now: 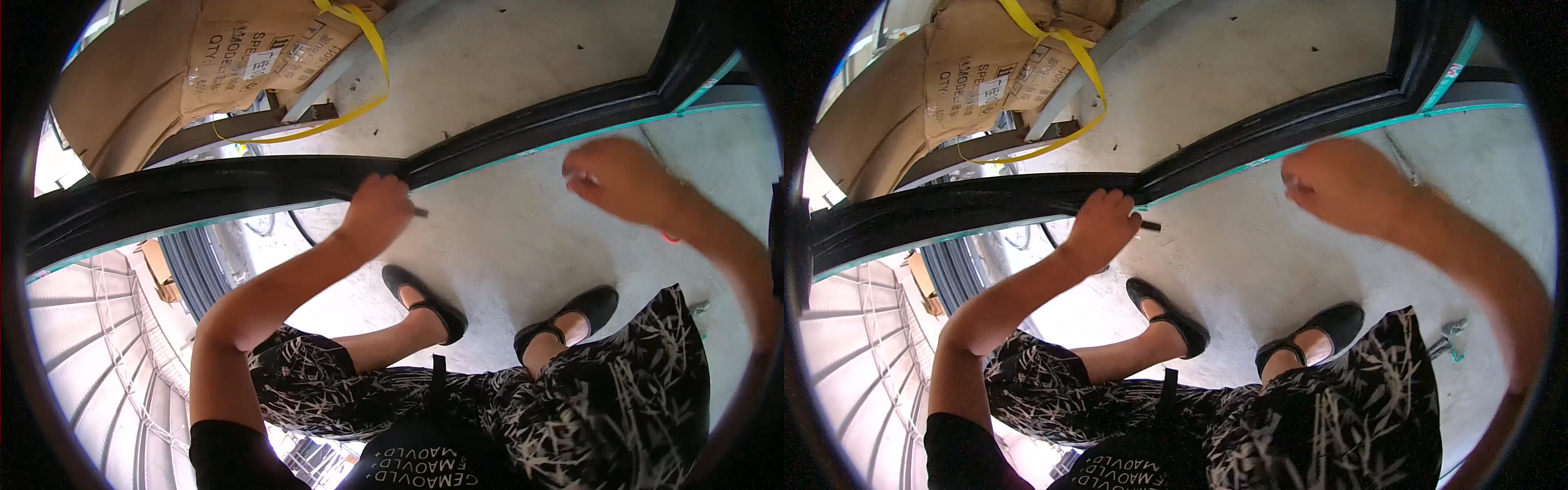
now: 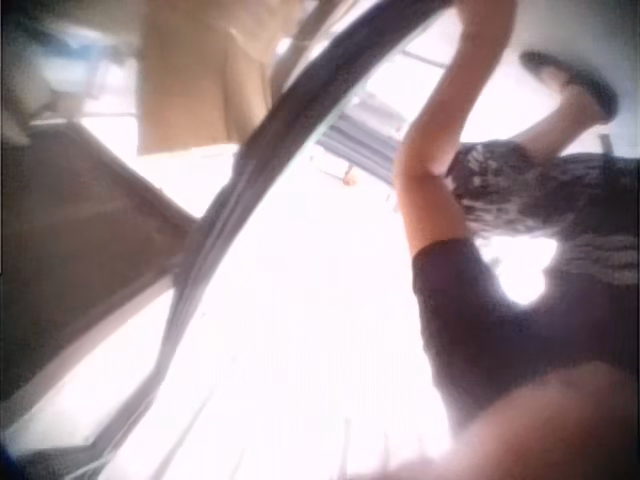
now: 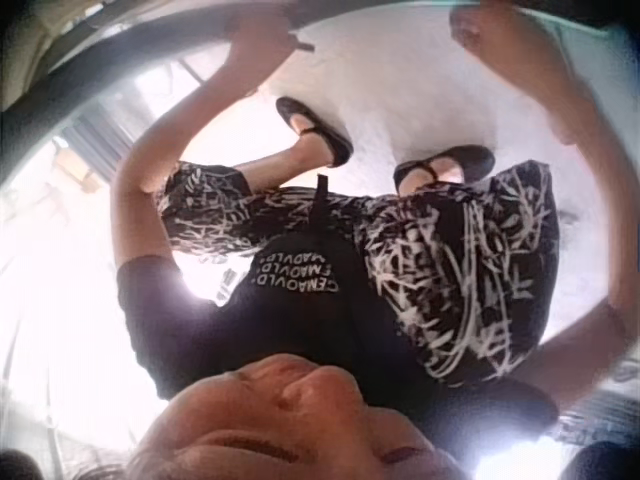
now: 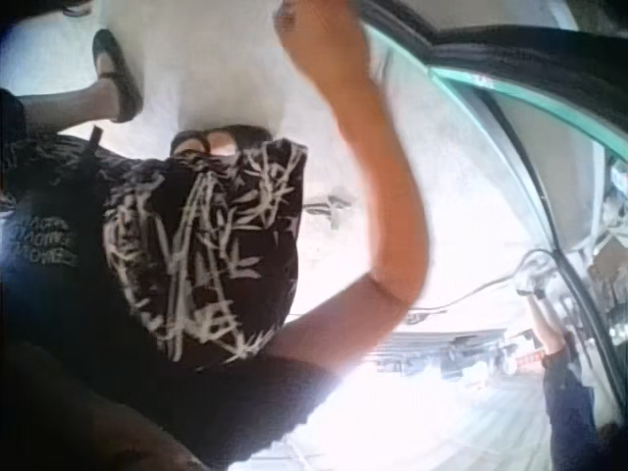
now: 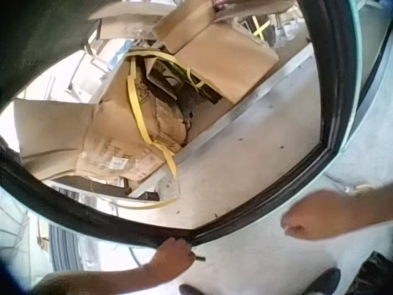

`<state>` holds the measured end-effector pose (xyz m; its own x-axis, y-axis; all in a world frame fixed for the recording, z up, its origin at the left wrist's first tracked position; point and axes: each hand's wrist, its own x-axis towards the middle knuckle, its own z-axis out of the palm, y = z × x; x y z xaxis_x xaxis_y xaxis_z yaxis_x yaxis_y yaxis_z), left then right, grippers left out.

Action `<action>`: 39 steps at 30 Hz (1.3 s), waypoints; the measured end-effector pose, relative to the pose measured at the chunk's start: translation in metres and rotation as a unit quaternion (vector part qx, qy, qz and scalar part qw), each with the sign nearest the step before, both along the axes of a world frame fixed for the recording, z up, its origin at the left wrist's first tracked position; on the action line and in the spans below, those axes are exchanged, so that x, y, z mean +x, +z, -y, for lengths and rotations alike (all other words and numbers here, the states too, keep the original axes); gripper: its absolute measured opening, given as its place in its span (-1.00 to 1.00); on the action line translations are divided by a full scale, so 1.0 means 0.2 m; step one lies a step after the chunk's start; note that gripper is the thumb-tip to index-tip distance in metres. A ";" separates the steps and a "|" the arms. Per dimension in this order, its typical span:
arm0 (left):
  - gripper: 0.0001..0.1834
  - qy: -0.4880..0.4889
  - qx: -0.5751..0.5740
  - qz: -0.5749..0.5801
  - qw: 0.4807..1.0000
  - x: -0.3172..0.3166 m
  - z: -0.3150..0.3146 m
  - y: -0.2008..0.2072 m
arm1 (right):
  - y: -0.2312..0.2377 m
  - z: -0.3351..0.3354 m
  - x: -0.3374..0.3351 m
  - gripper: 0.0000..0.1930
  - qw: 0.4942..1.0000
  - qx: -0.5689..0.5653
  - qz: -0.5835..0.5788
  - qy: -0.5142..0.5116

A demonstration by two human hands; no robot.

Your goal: The person installs a black rubber seal along the interior edge of a large metal door frame. They press the rubber strip into the track by hand, cut the excess length using a pair of shears, and then use a red electric drill to secure a corner screw into the frame.

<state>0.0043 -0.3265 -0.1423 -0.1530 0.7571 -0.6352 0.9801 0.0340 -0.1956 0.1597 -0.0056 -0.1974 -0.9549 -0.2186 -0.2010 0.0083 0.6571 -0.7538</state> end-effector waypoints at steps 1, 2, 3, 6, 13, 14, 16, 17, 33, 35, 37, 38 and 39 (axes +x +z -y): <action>-0.90 0.003 -0.019 -0.003 1.000 0.01 0.05 0.00 | -0.07 0.08 0.06 -0.85 0.997 -0.061 -0.008 -0.036; -0.86 -0.005 0.005 -0.015 1.000 0.02 0.07 -0.01 | -0.15 0.16 0.11 -0.86 0.993 -0.101 -0.007 -0.053; -0.86 -0.004 -0.004 -0.013 1.000 0.03 0.09 -0.02 | -0.17 0.25 0.15 -0.86 0.987 -0.134 0.029 -0.084; -0.85 -0.076 0.086 -0.068 0.991 0.00 0.05 -0.07 | -0.22 0.50 0.29 -0.86 0.972 -0.202 0.048 -0.112; -0.92 -0.007 0.011 -0.086 0.996 -0.05 -0.04 -0.10 | -0.16 0.72 0.39 -0.86 0.961 -0.266 0.023 -0.066; -0.93 0.006 0.003 -0.069 0.998 -0.05 -0.05 -0.10 | -0.16 0.70 0.41 -0.86 0.967 -0.242 0.006 -0.076; -0.89 0.020 -0.012 -0.057 0.998 -0.07 -0.03 -0.12 | -0.13 0.67 0.40 -0.86 0.972 -0.216 -0.014 -0.094; -0.89 0.013 -0.010 -0.058 0.998 -0.08 -0.03 -0.12 | -0.12 0.64 0.39 -0.86 0.973 -0.205 -0.008 -0.110; -0.94 -0.059 0.080 -0.062 0.993 0.06 0.09 -0.19 | -0.16 0.18 0.68 -0.82 0.838 -0.296 0.044 -0.457; -0.90 -0.122 0.085 -0.103 0.984 0.06 0.21 -0.22 | -0.19 0.05 0.75 -0.80 0.777 -0.357 0.030 -0.518; -0.90 -0.129 0.136 -0.091 0.978 0.05 0.26 -0.23 | -0.19 -0.07 0.82 -0.79 0.753 -0.319 0.020 -0.574; -0.90 -0.125 0.165 -0.082 0.975 0.04 0.26 -0.24 | -0.19 -0.12 0.84 -0.79 0.753 -0.297 0.013 -0.587; -0.90 -0.122 0.189 -0.076 0.971 0.04 0.27 -0.24 | -0.20 -0.15 0.87 -0.78 0.750 -0.281 0.007 -0.599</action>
